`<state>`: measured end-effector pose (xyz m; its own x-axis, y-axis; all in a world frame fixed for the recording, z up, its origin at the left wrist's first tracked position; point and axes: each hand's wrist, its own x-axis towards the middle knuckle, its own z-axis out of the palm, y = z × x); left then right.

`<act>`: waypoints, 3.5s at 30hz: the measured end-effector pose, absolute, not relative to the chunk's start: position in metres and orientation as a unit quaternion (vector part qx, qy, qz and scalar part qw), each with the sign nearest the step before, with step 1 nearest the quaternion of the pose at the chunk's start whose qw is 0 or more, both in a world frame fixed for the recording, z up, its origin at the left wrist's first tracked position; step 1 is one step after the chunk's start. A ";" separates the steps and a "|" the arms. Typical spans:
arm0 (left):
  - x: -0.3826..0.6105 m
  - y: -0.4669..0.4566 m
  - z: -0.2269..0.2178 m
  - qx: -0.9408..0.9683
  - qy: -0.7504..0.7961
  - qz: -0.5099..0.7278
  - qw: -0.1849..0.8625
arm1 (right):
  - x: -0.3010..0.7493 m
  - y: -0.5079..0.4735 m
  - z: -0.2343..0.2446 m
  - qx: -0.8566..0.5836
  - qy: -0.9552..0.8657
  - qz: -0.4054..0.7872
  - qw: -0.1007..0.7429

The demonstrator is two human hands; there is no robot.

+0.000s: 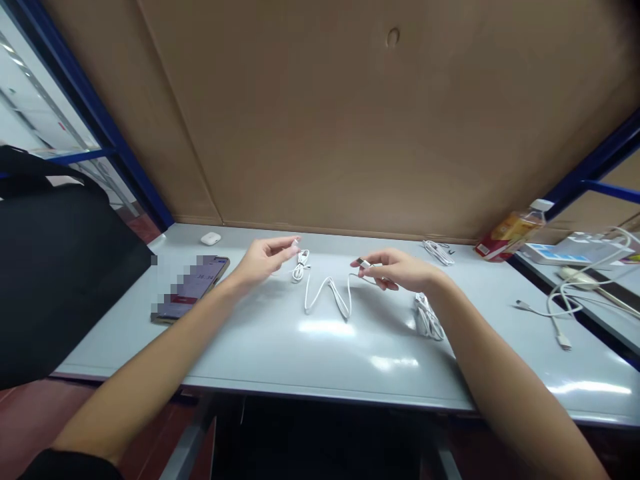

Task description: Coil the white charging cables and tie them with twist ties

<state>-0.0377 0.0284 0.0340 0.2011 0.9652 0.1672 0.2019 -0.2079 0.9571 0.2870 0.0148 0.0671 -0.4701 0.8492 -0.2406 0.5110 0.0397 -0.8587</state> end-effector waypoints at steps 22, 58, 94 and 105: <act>-0.032 0.028 0.017 0.655 0.475 0.368 0.458 | 0.318 0.031 0.057 -0.447 -0.685 0.550 0.168; 0.008 0.000 -0.012 0.589 0.360 0.300 0.659 | 0.209 -0.005 0.006 -0.492 -0.858 -0.017 0.144; 0.011 -0.010 0.011 0.562 0.373 0.221 0.704 | 0.326 0.038 0.052 -0.676 -0.722 0.138 0.050; 0.011 -0.010 0.008 0.601 0.405 0.244 0.644 | 0.310 0.029 0.058 -0.596 -0.769 0.204 0.111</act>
